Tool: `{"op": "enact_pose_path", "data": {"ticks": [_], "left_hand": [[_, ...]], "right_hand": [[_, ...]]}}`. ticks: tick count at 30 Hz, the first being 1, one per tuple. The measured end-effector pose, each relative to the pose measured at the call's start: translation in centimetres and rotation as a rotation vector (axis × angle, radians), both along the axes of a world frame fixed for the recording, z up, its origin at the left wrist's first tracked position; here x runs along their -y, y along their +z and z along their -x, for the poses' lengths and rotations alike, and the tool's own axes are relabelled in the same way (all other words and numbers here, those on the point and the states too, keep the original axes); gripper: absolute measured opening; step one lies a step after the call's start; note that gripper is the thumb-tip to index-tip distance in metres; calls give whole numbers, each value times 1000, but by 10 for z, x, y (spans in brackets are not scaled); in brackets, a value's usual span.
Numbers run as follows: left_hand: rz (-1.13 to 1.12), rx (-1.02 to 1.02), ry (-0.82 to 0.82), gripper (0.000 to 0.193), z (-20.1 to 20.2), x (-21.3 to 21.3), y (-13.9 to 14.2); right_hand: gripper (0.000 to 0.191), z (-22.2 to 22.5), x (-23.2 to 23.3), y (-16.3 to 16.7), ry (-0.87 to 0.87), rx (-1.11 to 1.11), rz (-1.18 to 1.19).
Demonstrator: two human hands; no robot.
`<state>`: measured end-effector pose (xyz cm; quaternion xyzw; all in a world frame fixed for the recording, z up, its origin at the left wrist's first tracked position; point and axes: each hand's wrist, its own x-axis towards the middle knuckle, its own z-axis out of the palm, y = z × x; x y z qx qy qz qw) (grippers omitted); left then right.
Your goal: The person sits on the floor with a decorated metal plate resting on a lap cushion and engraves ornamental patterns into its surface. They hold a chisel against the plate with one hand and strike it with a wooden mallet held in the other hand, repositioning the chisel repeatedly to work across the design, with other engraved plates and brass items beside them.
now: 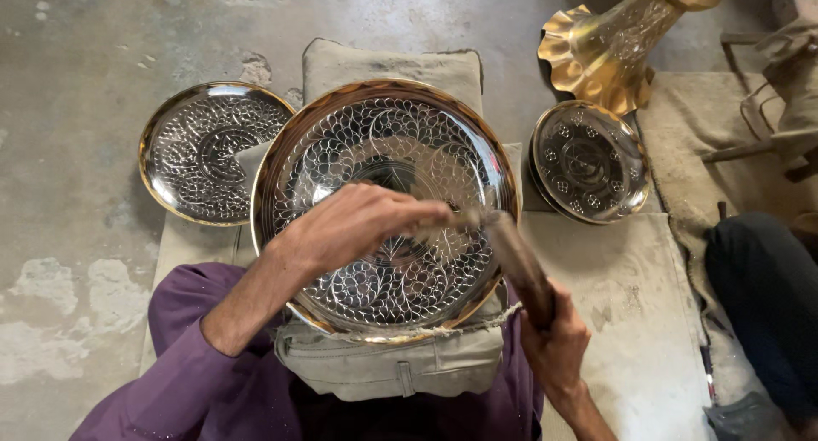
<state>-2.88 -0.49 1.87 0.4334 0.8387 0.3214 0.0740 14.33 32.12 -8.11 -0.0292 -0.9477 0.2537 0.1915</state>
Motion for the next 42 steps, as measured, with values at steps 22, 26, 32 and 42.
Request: {"op": "enact_pose_path", "data": {"ticks": [22, 26, 32, 42], "left_hand": [[29, 50, -6, 57, 8, 0, -1], [16, -1, 7, 54, 6, 0, -6], [-55, -29, 94, 59, -2, 2, -7], [-175, 12, 320, 52, -20, 3, -10]], "right_hand": [[54, 25, -6, 3, 54, -53, -16], [47, 29, 0, 7, 171, -108, 170], [44, 39, -2, 31, 213, -48, 234], [64, 77, -7, 97, 187, 30, -188]]}}
